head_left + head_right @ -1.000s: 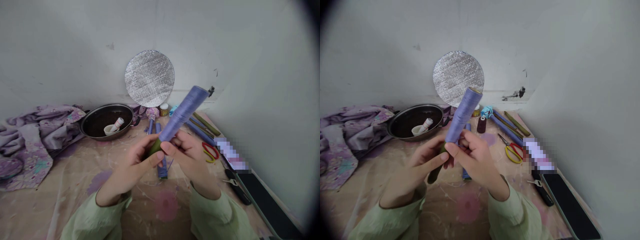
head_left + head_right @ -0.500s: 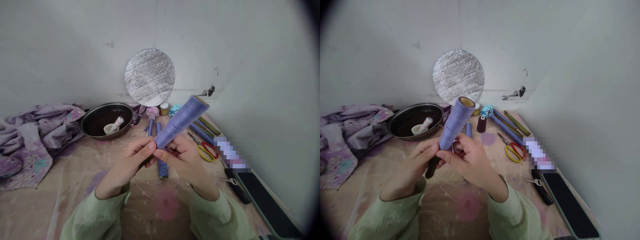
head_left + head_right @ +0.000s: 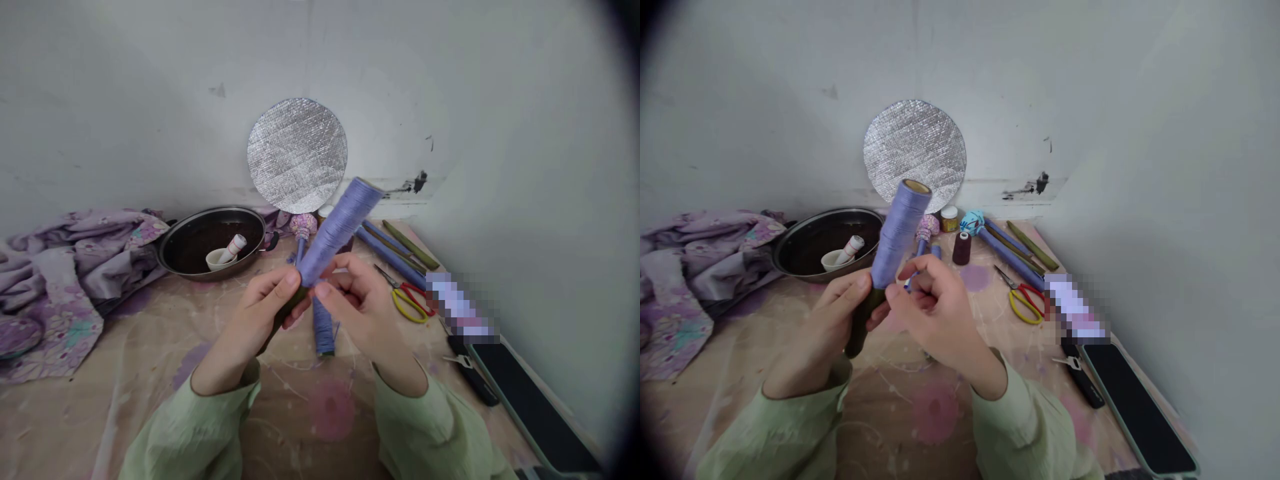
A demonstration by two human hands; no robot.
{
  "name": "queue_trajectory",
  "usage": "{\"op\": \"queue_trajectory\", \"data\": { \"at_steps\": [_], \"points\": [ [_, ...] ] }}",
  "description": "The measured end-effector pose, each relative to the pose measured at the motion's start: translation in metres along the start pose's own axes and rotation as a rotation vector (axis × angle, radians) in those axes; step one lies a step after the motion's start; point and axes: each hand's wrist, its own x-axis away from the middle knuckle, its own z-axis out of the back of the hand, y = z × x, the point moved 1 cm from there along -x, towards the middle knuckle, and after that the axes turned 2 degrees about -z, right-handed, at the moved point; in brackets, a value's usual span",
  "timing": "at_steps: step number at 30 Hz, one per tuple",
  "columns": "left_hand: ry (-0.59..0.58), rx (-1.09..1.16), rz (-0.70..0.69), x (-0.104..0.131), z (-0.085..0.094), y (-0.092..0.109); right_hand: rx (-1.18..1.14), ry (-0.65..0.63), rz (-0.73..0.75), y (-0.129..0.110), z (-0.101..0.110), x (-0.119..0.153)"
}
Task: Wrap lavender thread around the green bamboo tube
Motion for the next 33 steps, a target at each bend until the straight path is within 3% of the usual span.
{"op": "queue_trajectory", "data": {
  "at_steps": [14, 19, 33],
  "points": [
    [-0.074, 0.320, 0.245, -0.0004, -0.0063, 0.0008, 0.032, -0.006, 0.044, -0.0037, -0.0014, 0.0005],
    [-0.086, 0.347, 0.241, 0.0005, -0.0079, 0.0024, -0.006, -0.041, 0.064, -0.0050, -0.0013, 0.0010],
    [-0.075, 0.375, 0.275, -0.0024, -0.0056, 0.0006, 0.035, 0.015, 0.029, -0.0033, -0.0015, -0.0012]
  ]
}}
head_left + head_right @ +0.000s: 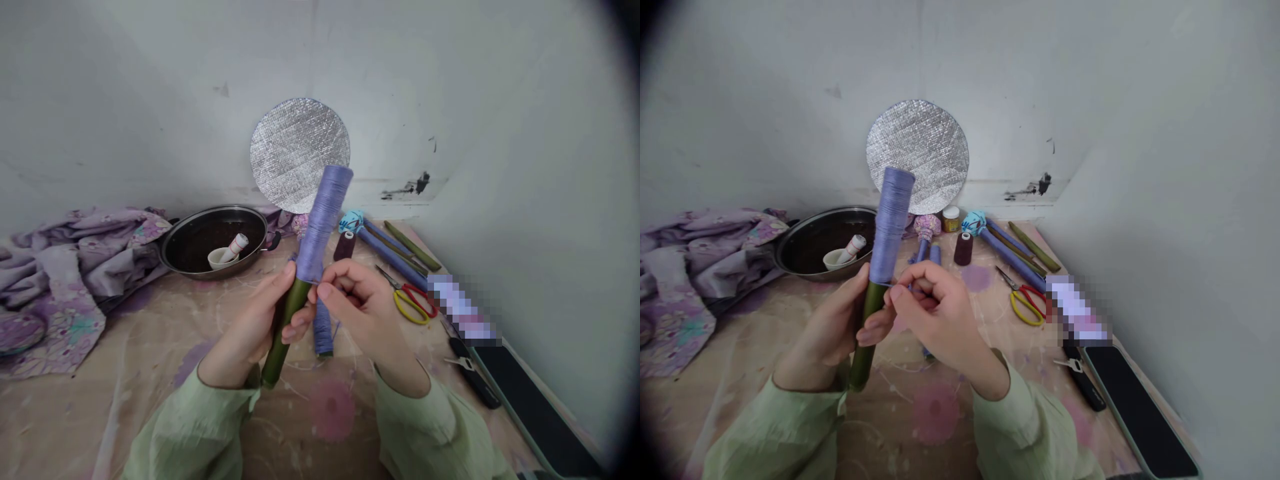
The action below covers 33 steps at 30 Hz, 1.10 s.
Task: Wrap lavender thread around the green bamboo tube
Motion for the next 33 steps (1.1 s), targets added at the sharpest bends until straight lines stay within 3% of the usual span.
{"op": "queue_trajectory", "data": {
  "at_steps": [16, 25, 33],
  "points": [
    [-0.091, 0.092, 0.124, 0.0036, 0.0012, -0.0022, -0.014, -0.027, 0.025, 0.0028, -0.0020, 0.0022],
    [-0.219, 0.102, 0.228, 0.0043, -0.0023, -0.0056, -0.091, -0.144, -0.098, 0.0057, 0.0034, 0.0039],
    [-0.301, 0.038, 0.309, 0.0053, 0.0027, -0.0074, -0.120, -0.269, -0.079, 0.0000, 0.0037, 0.0039]
  ]
}}
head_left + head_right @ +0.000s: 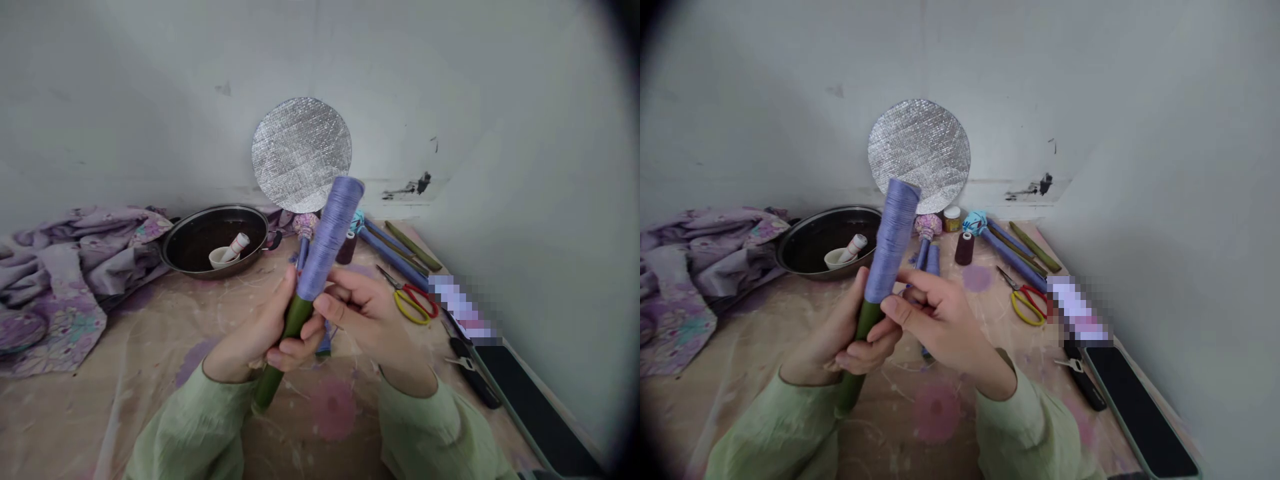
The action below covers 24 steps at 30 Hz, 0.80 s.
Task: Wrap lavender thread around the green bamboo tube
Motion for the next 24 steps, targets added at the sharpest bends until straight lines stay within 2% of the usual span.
{"op": "queue_trajectory", "data": {
  "at_steps": [6, 12, 16, 20, 24],
  "points": [
    [0.000, 0.017, -0.009, 0.003, -0.003, 0.001, -0.043, -0.035, -0.021, 0.001, 0.004, 0.001],
    [-0.009, 0.015, 0.038, 0.005, -0.005, 0.003, -0.013, -0.058, -0.024, 0.002, 0.008, 0.000],
    [0.032, -0.002, -0.054, 0.000, -0.004, 0.000, 0.012, -0.026, -0.017, 0.001, 0.010, -0.002],
    [0.119, -0.082, -0.129, -0.006, -0.001, -0.003, 0.023, -0.010, -0.020, 0.002, 0.012, -0.003],
    [0.335, -0.254, -0.286, -0.007, 0.005, 0.001, 0.037, 0.030, -0.044, 0.006, 0.013, -0.005]
  ]
}}
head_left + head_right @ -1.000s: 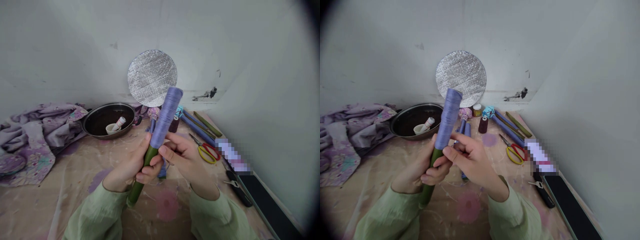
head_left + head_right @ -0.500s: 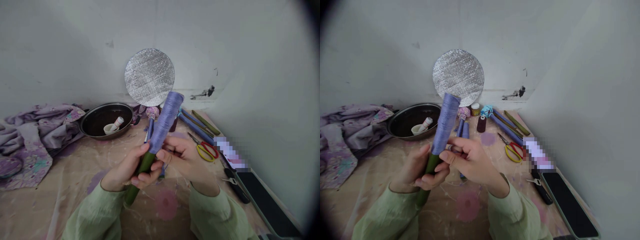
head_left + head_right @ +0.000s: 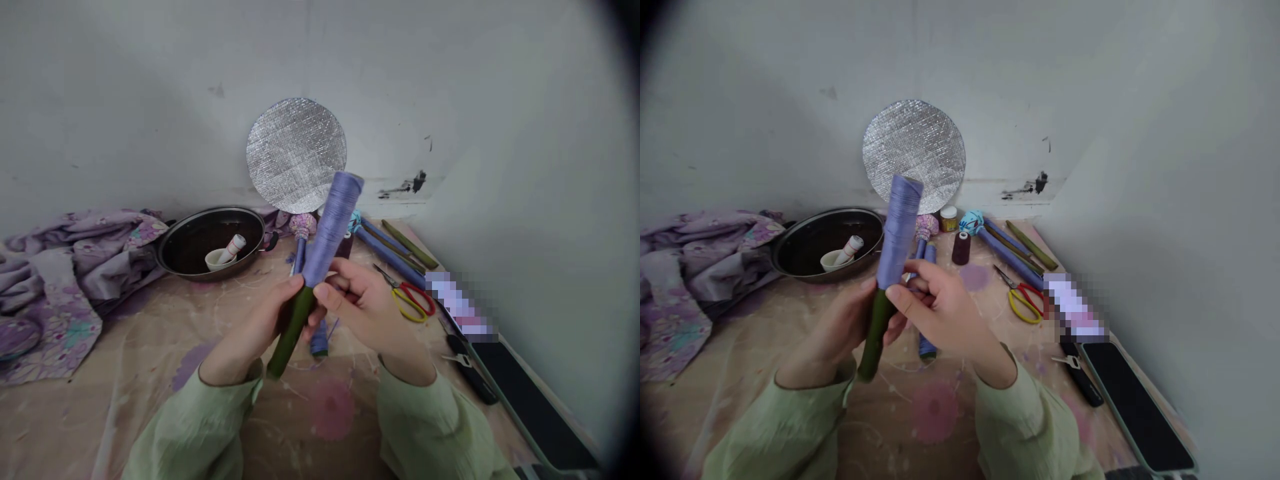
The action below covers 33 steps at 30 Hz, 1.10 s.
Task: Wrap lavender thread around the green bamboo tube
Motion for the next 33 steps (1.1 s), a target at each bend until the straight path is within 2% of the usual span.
{"op": "queue_trajectory", "data": {
  "at_steps": [2, 4, 11, 15, 21, 27, 33],
  "points": [
    [0.082, -0.069, -0.082, 0.000, 0.002, 0.002, 0.067, 0.076, 0.040, 0.001, 0.001, -0.002],
    [0.097, -0.107, -0.132, 0.001, 0.002, 0.004, 0.130, 0.142, 0.077, 0.001, 0.002, -0.004],
    [0.287, -0.268, -0.175, 0.010, -0.007, 0.000, 0.082, 0.133, 0.096, 0.001, -0.003, -0.007],
    [0.245, -0.089, -0.129, 0.009, -0.007, -0.003, -0.022, 0.097, 0.092, 0.002, -0.008, -0.005],
    [0.157, 0.047, -0.062, 0.011, -0.011, 0.005, 0.009, 0.154, 0.070, 0.003, -0.010, 0.000],
    [0.079, 0.188, 0.055, 0.013, -0.016, 0.014, 0.028, 0.193, 0.169, 0.001, -0.011, 0.001],
    [0.068, 0.218, 0.056, 0.012, -0.017, 0.013, 0.043, 0.225, 0.205, 0.001, -0.011, 0.001]
  ]
}}
